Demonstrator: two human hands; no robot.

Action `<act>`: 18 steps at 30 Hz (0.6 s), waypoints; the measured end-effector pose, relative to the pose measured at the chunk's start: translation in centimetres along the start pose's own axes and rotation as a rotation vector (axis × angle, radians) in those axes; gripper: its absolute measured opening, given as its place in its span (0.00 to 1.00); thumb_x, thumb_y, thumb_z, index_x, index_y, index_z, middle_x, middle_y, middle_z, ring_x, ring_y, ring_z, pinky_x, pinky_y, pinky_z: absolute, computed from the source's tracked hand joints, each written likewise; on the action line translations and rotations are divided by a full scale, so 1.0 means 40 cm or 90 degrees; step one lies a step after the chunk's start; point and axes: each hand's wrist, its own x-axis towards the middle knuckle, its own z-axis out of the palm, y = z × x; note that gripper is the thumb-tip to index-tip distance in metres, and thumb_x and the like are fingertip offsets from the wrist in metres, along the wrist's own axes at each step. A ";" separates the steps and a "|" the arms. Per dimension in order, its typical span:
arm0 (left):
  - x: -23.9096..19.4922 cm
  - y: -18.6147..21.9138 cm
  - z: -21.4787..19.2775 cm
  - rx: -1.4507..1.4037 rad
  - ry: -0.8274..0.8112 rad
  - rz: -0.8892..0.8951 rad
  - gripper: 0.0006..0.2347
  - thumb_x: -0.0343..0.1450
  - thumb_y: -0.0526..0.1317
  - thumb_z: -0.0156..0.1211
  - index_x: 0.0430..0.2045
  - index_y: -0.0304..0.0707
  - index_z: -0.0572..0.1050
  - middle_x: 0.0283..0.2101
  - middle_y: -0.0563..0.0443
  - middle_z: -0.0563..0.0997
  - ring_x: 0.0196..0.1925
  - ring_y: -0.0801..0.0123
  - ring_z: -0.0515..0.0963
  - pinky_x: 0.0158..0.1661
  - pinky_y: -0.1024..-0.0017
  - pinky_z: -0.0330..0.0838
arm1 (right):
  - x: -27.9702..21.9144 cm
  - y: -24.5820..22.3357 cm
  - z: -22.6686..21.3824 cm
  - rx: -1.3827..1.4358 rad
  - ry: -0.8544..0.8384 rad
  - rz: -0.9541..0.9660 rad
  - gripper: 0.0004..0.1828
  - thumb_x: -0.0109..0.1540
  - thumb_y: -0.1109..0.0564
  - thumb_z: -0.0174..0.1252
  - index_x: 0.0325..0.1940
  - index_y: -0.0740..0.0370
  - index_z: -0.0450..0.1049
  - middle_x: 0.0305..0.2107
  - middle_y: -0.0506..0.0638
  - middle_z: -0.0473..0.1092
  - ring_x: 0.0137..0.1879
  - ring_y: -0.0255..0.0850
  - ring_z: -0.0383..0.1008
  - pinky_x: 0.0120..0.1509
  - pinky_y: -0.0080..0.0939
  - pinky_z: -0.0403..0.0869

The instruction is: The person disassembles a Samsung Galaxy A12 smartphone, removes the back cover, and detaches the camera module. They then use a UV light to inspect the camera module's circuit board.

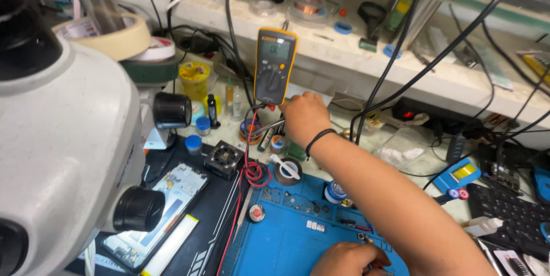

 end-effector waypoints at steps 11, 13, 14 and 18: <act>0.004 -0.012 0.001 -0.007 0.002 0.019 0.08 0.74 0.39 0.66 0.40 0.33 0.78 0.39 0.41 0.83 0.45 0.56 0.86 0.47 0.64 0.80 | -0.053 0.003 -0.004 0.048 0.121 -0.035 0.11 0.53 0.61 0.58 0.38 0.54 0.80 0.31 0.50 0.76 0.46 0.50 0.74 0.51 0.50 0.69; 0.003 0.012 -0.006 0.006 0.020 0.035 0.07 0.72 0.38 0.67 0.39 0.34 0.78 0.40 0.43 0.84 0.45 0.56 0.86 0.47 0.64 0.80 | -0.079 0.000 -0.027 0.073 0.192 -0.054 0.10 0.53 0.61 0.58 0.38 0.55 0.80 0.31 0.49 0.75 0.45 0.50 0.73 0.52 0.50 0.69; 0.004 0.024 -0.012 0.020 0.027 0.053 0.07 0.72 0.38 0.67 0.39 0.34 0.78 0.39 0.43 0.84 0.45 0.56 0.86 0.47 0.64 0.79 | -0.092 -0.001 -0.043 0.086 0.229 -0.062 0.10 0.54 0.62 0.58 0.38 0.55 0.79 0.30 0.49 0.74 0.44 0.50 0.73 0.52 0.50 0.69; 0.000 0.090 -0.032 0.084 0.095 0.143 0.05 0.71 0.36 0.69 0.37 0.38 0.79 0.38 0.47 0.85 0.44 0.59 0.84 0.50 0.64 0.76 | -0.157 -0.002 -0.134 0.123 0.290 -0.113 0.12 0.51 0.63 0.60 0.39 0.58 0.78 0.31 0.50 0.73 0.43 0.51 0.72 0.51 0.50 0.70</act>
